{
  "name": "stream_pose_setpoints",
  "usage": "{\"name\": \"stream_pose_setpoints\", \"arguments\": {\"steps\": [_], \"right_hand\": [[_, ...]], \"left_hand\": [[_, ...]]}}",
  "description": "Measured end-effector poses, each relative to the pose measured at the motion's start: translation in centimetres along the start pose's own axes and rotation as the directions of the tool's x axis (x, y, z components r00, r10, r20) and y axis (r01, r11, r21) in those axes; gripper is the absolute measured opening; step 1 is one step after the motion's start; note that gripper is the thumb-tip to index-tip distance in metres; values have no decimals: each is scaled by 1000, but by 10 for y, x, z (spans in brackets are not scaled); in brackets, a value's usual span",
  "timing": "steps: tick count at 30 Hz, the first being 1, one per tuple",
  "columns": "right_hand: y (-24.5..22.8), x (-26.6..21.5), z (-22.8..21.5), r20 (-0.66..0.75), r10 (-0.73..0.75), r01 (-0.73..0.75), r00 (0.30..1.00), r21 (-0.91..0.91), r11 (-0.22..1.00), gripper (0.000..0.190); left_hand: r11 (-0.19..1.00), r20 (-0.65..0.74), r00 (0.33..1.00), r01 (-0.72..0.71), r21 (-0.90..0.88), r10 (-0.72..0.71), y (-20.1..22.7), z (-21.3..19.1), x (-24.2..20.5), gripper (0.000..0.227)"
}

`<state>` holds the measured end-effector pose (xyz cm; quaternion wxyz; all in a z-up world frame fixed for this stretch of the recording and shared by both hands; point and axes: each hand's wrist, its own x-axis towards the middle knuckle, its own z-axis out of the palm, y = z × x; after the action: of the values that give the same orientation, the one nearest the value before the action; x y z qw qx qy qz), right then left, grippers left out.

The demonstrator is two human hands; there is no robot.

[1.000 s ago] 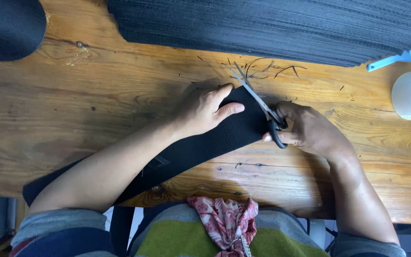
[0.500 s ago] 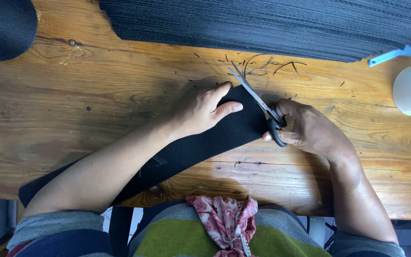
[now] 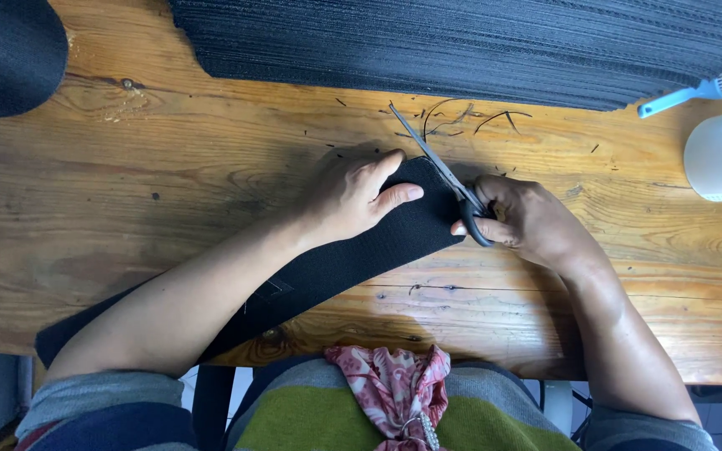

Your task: Cutting shapes out of black foam mats using scissors and cleaning them with a brush.

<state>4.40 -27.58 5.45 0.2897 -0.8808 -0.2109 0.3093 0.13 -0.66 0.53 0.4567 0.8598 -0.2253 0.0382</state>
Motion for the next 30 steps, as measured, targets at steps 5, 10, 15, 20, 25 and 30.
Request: {"name": "stream_pose_setpoints", "arguments": {"steps": [5, 10, 15, 20, 25, 30], "right_hand": [[55, 10, 7, -50, -61, 68, 997, 155, 986, 28], [92, 25, 0, -171, -173, 200, 970, 153, 968, 32], [98, 28, 4, -293, -420, 479, 859, 168, 862, 36], [103, 38, 1, -331, -482, 549, 811, 148, 822, 36], [95, 32, 3, -353, -487, 558, 799, 133, 819, 34], [104, 31, 10, -342, -472, 544, 812, 155, 824, 34]], "left_hand": [[999, -11, 1000, 22, -28, -23, -4, 3, -3, 43], [997, -26, 999, 25, -77, -27, -1, 2, -6, 46], [998, -21, 998, 57, -23, -57, 0, 3, -2, 51], [999, -41, 998, 53, -8, -53, 1, 1, 1, 56], [996, -44, 997, 67, 53, -65, -3, 12, -7, 59], [988, -58, 996, 77, 130, -70, -14, 24, -13, 59]]}}
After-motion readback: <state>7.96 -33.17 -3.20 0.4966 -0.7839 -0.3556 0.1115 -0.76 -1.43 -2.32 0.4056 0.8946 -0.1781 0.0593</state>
